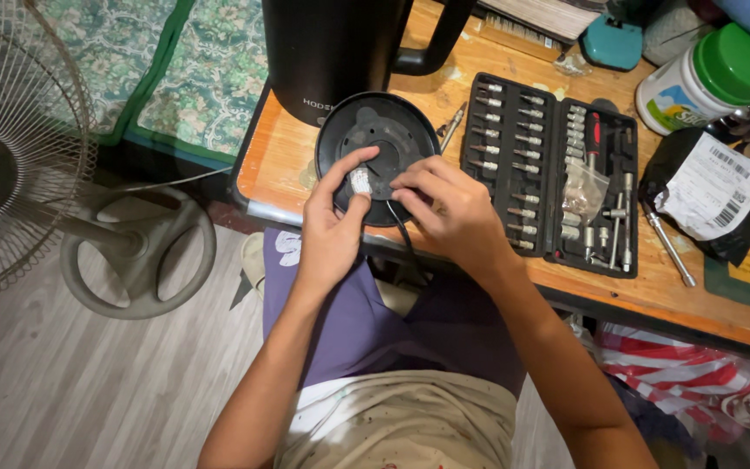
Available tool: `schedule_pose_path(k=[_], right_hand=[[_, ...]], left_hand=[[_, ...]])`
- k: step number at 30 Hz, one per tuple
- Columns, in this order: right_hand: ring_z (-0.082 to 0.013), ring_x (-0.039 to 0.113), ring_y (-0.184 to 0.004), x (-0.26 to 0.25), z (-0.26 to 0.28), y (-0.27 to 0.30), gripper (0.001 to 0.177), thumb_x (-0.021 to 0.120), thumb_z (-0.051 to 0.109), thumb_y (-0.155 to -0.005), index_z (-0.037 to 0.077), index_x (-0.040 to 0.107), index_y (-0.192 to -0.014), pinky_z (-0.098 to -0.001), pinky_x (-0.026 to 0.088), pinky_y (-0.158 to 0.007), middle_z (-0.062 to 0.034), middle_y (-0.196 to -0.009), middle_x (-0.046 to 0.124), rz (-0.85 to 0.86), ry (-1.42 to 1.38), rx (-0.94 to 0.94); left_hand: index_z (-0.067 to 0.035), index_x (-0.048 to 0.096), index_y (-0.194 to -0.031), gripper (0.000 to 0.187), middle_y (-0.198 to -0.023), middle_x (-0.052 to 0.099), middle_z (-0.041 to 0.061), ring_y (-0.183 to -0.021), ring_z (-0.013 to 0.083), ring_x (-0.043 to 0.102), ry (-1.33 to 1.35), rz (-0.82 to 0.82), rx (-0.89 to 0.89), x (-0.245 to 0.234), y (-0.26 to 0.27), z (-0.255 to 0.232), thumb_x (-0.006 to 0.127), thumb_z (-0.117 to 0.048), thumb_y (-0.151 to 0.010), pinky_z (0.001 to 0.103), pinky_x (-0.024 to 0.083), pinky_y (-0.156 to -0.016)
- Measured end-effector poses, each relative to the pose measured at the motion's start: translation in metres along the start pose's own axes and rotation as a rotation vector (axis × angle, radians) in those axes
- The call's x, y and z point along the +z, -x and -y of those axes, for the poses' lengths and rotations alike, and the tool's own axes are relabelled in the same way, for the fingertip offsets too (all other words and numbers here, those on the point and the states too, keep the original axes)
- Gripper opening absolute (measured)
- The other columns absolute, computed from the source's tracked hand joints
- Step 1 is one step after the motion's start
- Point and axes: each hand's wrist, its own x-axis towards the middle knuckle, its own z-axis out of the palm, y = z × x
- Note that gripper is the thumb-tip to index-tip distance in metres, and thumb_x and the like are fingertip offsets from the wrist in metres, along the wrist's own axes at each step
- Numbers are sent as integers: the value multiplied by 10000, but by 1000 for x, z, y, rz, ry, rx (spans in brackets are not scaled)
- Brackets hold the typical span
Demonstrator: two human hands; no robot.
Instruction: The person sits on the floor and repairs a black circular electronic device. They manipulate internal wires and components by hand, then use a screwdriver to tighten a screw on the device's base.
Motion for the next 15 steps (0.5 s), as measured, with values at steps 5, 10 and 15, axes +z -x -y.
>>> schedule_pose_path(k=[5, 10, 15], right_hand=[[-217, 713, -857, -2, 0, 0, 106, 721, 26, -942, 29, 732, -1048, -306, 566, -727, -101, -1019, 699, 3, -34, 44], [-191, 701, -883, 0, -1, 2, 72, 713, 16, -960, 24, 711, -1031, -293, 565, -758, -91, -1006, 688, -23, -47, 1], [-155, 650, -761, 3, -4, -1, 97, 764, 34, -906, 13, 699, -975, -281, 542, -701, -78, -919, 657, -7, -70, 73]], left_hand=[[3, 616, -1365, 455, -1330, 648, 73, -1153, 108, 600, -58, -13, -3, -1, 1, -1, 504, 98, -935, 232, 486, -983], [10, 621, -1353, 448, -1350, 654, 99, -1239, 145, 598, -109, -14, 50, -1, 1, 0, 514, 96, -926, 263, 460, -1074], [16, 620, -1351, 448, -1353, 649, 102, -1270, 155, 590, -129, -8, 82, -1, 0, 2, 517, 102, -924, 269, 438, -1111]])
